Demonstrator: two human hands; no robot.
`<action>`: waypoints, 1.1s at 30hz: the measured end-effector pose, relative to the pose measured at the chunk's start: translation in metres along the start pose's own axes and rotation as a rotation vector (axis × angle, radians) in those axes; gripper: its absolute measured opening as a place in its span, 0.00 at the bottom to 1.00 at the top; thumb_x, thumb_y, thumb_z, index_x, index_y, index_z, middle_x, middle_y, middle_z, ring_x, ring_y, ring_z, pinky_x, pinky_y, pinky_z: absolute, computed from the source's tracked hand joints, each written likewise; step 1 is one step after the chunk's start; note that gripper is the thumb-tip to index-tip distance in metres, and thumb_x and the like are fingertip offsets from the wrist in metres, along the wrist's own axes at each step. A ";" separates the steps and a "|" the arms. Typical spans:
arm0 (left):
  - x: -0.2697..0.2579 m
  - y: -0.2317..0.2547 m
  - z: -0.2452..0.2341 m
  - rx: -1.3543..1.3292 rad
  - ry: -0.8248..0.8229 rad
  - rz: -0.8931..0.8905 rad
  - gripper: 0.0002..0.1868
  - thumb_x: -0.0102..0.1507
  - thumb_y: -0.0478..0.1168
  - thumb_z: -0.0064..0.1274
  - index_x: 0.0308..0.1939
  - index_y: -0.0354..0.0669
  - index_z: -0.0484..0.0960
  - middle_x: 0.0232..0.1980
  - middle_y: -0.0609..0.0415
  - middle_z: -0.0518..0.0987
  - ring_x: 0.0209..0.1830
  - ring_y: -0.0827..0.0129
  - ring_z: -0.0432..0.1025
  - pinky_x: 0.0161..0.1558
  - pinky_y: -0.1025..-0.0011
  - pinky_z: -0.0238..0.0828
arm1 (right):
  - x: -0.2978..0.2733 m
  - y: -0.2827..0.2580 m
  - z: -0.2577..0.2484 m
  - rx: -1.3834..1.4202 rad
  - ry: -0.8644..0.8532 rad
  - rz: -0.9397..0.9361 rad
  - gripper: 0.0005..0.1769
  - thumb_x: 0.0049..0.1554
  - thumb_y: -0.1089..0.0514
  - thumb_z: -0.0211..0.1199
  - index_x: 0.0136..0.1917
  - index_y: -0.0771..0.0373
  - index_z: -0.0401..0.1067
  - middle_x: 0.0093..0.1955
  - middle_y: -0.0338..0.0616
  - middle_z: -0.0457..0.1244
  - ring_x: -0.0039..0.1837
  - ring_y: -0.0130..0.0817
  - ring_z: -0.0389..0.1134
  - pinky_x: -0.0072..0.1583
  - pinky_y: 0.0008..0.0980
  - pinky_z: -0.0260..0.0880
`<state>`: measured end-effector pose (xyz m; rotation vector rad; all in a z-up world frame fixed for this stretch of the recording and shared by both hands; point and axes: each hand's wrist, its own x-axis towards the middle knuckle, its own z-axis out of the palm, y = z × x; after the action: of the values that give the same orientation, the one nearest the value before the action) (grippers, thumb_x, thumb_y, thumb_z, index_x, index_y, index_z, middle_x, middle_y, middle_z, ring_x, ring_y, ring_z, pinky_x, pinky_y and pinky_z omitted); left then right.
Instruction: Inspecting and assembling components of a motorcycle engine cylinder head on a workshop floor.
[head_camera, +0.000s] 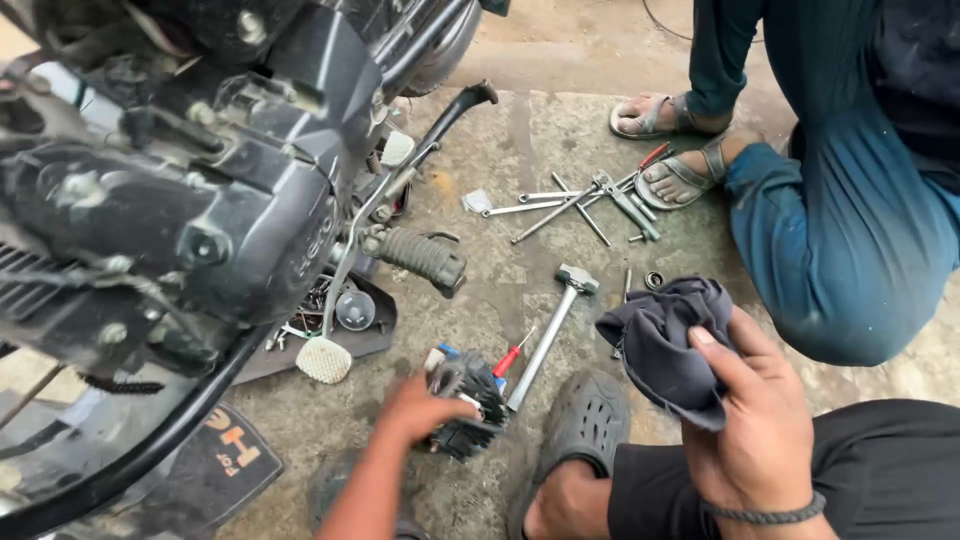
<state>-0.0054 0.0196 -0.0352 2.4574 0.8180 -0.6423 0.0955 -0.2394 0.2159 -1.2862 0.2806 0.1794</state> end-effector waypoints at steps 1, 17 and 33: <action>0.011 -0.015 0.009 -0.386 -0.281 -0.048 0.60 0.39 0.61 0.76 0.70 0.42 0.67 0.65 0.42 0.73 0.64 0.49 0.69 0.62 0.51 0.71 | 0.000 -0.001 0.002 0.046 -0.015 -0.010 0.22 0.61 0.69 0.55 0.68 0.75 0.69 0.59 0.50 0.69 0.56 0.35 0.72 0.59 0.34 0.72; -0.040 -0.012 0.053 -1.915 -0.689 -0.313 0.36 0.52 0.57 0.60 0.61 0.45 0.78 0.53 0.46 0.84 0.50 0.55 0.81 0.53 0.50 0.82 | 0.013 0.064 -0.001 0.017 -0.024 0.173 0.21 0.56 0.68 0.60 0.62 0.74 0.74 0.53 0.49 0.72 0.51 0.34 0.73 0.55 0.32 0.73; -0.020 -0.025 0.078 -1.906 -0.847 -0.675 0.49 0.47 0.78 0.44 0.63 0.55 0.80 0.58 0.49 0.84 0.54 0.47 0.77 0.48 0.42 0.75 | 0.020 0.066 0.011 -0.075 -0.013 0.133 0.21 0.57 0.68 0.59 0.64 0.73 0.72 0.54 0.48 0.71 0.53 0.32 0.73 0.56 0.31 0.72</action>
<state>-0.0574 -0.0147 -0.0921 0.1392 1.0195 -0.5258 0.0972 -0.2116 0.1517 -1.3412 0.3518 0.3137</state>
